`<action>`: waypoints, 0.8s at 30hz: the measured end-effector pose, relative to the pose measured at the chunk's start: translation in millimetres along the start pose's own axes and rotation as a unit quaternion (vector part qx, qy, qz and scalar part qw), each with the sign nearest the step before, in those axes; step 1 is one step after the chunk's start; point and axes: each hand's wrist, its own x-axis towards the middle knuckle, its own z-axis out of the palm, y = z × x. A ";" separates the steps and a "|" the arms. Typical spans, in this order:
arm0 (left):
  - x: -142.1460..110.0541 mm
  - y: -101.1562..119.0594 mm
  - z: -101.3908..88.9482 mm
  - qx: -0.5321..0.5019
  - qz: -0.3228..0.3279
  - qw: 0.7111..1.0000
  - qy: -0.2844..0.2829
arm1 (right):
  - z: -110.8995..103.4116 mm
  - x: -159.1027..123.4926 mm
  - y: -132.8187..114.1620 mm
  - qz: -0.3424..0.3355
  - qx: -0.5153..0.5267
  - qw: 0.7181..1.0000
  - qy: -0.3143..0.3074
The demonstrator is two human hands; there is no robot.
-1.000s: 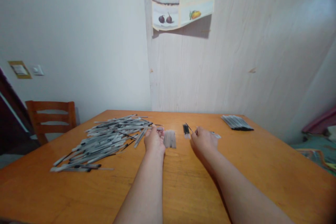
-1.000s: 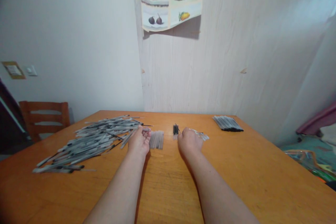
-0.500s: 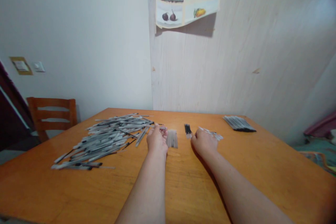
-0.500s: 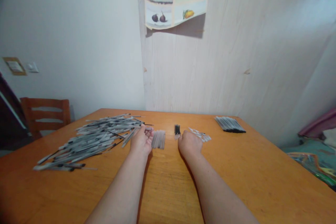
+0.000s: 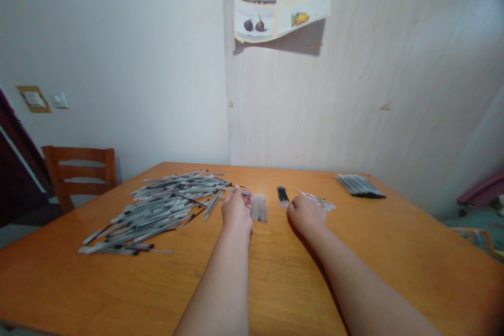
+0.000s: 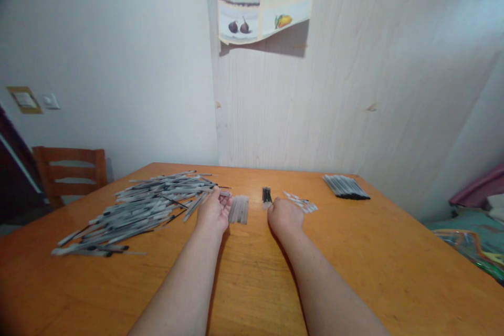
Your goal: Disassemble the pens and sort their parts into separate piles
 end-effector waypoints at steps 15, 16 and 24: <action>0.2 0.7 -0.7 0.076 0.007 0.997 0.009 | -11.3 12.8 31.9 0.088 0.094 0.992 -0.003; 0.5 1.0 -1.1 0.092 0.013 0.996 0.007 | -11.2 13.2 33.1 0.091 0.096 0.991 -0.003; 15.8 5.2 -17.7 0.401 0.198 0.894 -0.010 | -15.8 9.0 30.1 0.091 0.102 0.991 0.002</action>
